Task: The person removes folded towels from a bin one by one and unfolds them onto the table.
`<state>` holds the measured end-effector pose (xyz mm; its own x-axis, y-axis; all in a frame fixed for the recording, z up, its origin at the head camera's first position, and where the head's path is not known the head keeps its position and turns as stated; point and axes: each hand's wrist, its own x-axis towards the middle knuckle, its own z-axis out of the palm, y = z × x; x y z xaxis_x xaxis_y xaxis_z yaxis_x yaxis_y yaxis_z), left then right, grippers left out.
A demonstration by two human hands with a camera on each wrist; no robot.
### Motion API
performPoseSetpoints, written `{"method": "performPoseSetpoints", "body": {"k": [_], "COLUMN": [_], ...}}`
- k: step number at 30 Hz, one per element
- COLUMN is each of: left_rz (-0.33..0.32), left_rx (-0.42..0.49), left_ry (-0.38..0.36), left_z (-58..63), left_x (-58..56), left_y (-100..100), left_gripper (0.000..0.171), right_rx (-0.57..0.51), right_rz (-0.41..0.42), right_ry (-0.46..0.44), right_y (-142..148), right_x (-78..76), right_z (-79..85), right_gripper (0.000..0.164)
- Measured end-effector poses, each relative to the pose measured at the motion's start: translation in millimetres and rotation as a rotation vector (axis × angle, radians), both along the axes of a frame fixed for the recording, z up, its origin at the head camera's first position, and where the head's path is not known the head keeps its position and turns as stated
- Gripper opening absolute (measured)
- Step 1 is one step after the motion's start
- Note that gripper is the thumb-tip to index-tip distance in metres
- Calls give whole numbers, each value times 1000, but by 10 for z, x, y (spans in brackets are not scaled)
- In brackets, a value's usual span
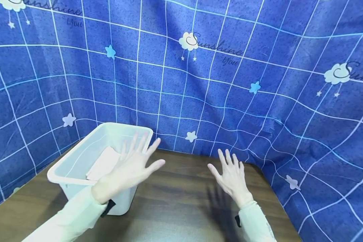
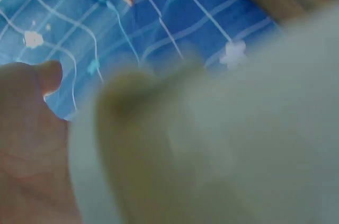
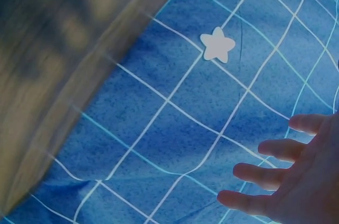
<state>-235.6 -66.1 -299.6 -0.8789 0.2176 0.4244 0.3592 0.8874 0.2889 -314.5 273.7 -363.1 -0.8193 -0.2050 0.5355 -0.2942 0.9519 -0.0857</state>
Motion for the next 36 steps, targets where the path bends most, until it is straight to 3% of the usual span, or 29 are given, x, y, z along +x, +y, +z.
{"method": "performPoseSetpoints", "body": {"k": [6, 12, 15, 19, 23, 26, 31, 36], "left_rz": [61, 113, 143, 164, 179, 164, 68, -13], "left_rx": [-55, -28, -50, -89, -67, -23, 72, 191], "left_ry": [13, -144, -178, -264, -368, -426, -500, -481], "left_z": [128, 196, 202, 179, 111, 36, -94, -238], "left_x": [-43, -80, -95, -122, -173, -229, -342, -439], "left_y": [-405, -848, -1087, -1421, -1743, -1963, -2264, -2383], "left_gripper": [70, 72, 76, 88, 98, 103, 107, 99], "right_rx": [-3, 3, 7, 14, 20, 23, 33, 44], "right_rz": [12, 20, 18, 14, 18, 24, 31, 42], "right_ry": [2, 6, -9, -15, 5, 4, -6, 2], "right_y": [-49, -102, -122, -130, -131, -145, -198, -271], "right_x": [-26, -25, -15, -3, -1, -5, -21, -44], "right_z": [49, 70, 69, 59, 55, 58, 70, 80], "right_gripper": [74, 72, 72, 72, 71, 71, 71, 70]}}
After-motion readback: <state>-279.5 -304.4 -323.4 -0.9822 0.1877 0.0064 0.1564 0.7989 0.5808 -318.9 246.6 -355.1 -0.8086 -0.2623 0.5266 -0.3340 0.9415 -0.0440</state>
